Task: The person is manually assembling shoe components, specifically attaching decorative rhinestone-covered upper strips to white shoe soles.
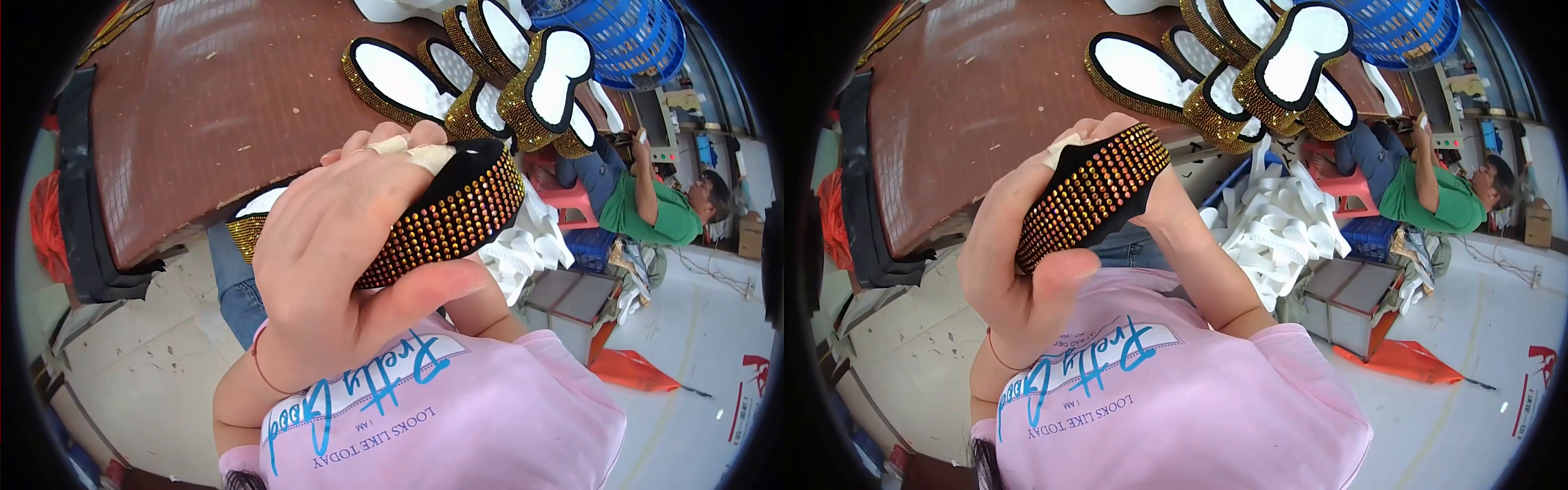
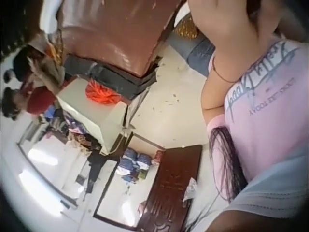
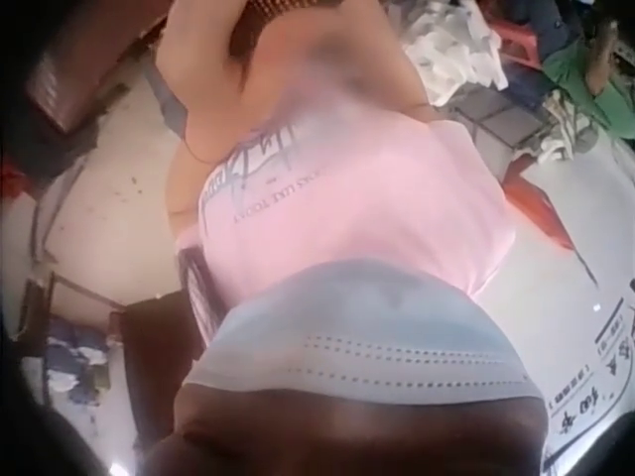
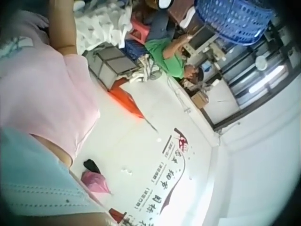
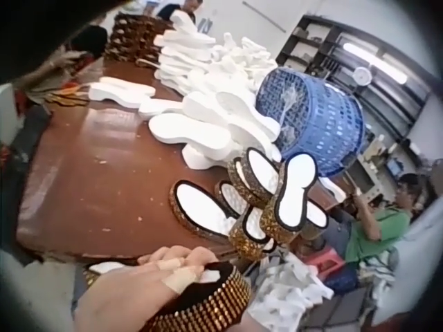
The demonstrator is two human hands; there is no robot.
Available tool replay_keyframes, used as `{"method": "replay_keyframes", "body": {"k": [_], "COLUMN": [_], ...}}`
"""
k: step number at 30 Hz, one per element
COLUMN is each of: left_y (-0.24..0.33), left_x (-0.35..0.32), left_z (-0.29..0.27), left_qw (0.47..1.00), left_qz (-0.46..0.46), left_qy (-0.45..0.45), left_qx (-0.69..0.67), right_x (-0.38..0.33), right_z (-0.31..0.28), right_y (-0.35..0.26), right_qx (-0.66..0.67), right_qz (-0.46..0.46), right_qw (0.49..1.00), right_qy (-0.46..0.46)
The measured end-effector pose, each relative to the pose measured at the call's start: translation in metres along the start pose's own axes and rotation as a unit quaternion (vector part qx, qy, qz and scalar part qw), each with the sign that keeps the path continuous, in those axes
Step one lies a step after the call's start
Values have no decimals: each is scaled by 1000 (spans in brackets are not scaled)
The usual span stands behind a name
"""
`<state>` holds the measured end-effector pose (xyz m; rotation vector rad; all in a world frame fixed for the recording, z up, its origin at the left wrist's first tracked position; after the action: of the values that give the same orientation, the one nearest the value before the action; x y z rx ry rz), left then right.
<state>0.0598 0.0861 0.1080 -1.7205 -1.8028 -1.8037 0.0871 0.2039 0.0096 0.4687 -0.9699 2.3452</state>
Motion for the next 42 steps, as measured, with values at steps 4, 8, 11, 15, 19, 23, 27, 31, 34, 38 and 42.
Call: {"method": "replay_keyframes", "body": {"k": [4,8,11,15,19,23,27,31,34,38,42], "left_y": [2,3,-2,-4,-2,-3,-8,-5,-11,-13,-10], "left_x": [-5,-8,-10,-10,-8,-12,-16,-15,-18,-19,-18], "left_z": [3,9,16,12,4,-5,-5,-14,-10,-8,-4], "left_qw": [996,992,994,996,998,999,1000,1000,998,998,1000], "left_qz": [11,23,8,4,1,-5,-2,-2,12,27,15], "left_qy": [-41,-51,-54,-43,-23,-5,5,22,41,40,-1], "left_qx": [77,114,94,77,55,37,4,-13,-38,-47,-4], "right_x": [-4,-9,-12,1,10,9,6,5,1,-3,-2], "right_z": [-5,-19,-29,-5,26,33,25,14,14,10,8], "right_y": [5,11,7,-13,-10,-4,-8,-3,2,6,3], "right_qx": [5,8,45,-1,22,60,39,44,62,83,96], "right_qz": [9,7,-49,-11,-19,-39,-41,-13,-1,4,-16], "right_qw": [1000,1000,998,998,998,997,998,999,998,996,994], "right_qy": [7,7,-5,-57,-56,-37,-35,3,18,37,45]}}
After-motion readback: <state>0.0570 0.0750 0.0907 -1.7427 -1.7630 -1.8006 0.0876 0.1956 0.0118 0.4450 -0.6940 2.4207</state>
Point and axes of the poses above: each hand's wrist, its own x-axis towards the middle knuckle, its own z-axis out of the palm, y = z × x, the point moved 9 cm from there along x, towards the middle knuckle, and after that the axes turned 9 degrees about x, right-handed, at the moved point
